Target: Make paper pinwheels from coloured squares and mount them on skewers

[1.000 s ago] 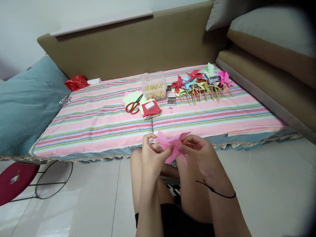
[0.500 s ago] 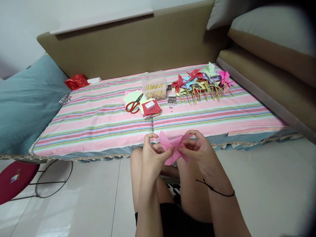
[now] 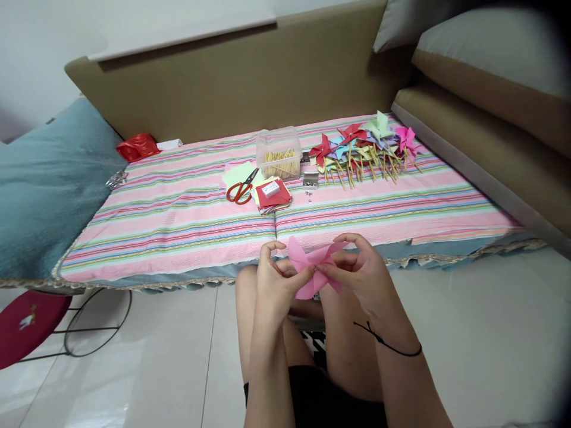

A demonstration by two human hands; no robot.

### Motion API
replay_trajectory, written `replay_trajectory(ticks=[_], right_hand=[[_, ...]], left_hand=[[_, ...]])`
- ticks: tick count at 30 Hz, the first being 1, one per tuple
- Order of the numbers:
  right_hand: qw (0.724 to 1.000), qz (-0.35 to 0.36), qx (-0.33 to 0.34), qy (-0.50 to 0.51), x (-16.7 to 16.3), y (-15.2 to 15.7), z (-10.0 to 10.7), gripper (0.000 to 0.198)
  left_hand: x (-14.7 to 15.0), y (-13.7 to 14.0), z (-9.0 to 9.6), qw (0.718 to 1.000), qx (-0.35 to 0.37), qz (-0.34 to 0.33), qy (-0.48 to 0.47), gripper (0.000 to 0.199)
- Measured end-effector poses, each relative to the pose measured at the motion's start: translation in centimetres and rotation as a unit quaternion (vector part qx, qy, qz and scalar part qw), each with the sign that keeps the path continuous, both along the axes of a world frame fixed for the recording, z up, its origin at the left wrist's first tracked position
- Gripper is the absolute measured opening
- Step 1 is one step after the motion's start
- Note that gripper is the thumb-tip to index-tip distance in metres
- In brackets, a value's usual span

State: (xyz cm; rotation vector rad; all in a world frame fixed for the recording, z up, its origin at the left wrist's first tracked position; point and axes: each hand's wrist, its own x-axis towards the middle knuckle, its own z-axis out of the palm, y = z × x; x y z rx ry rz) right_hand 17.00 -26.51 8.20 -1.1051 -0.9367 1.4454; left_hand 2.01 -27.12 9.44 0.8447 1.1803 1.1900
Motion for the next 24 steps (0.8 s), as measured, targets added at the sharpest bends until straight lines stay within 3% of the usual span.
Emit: replay_trajectory(ticks=[11,24], right_hand=[[1.0,0.003,-0.023,-0.001,-0.3,-0.2,0.6,0.055],[0.999,0.028,-0.012,0.032,0.1,0.0,-0.4,0.059]], left_hand=[[0.0,0.0,0.2,1.0,-0.021,0.007,0.017,0.064],[-0.2,-0.2,0.4,0.999,-0.026,-0.014,0.012,0.068]])
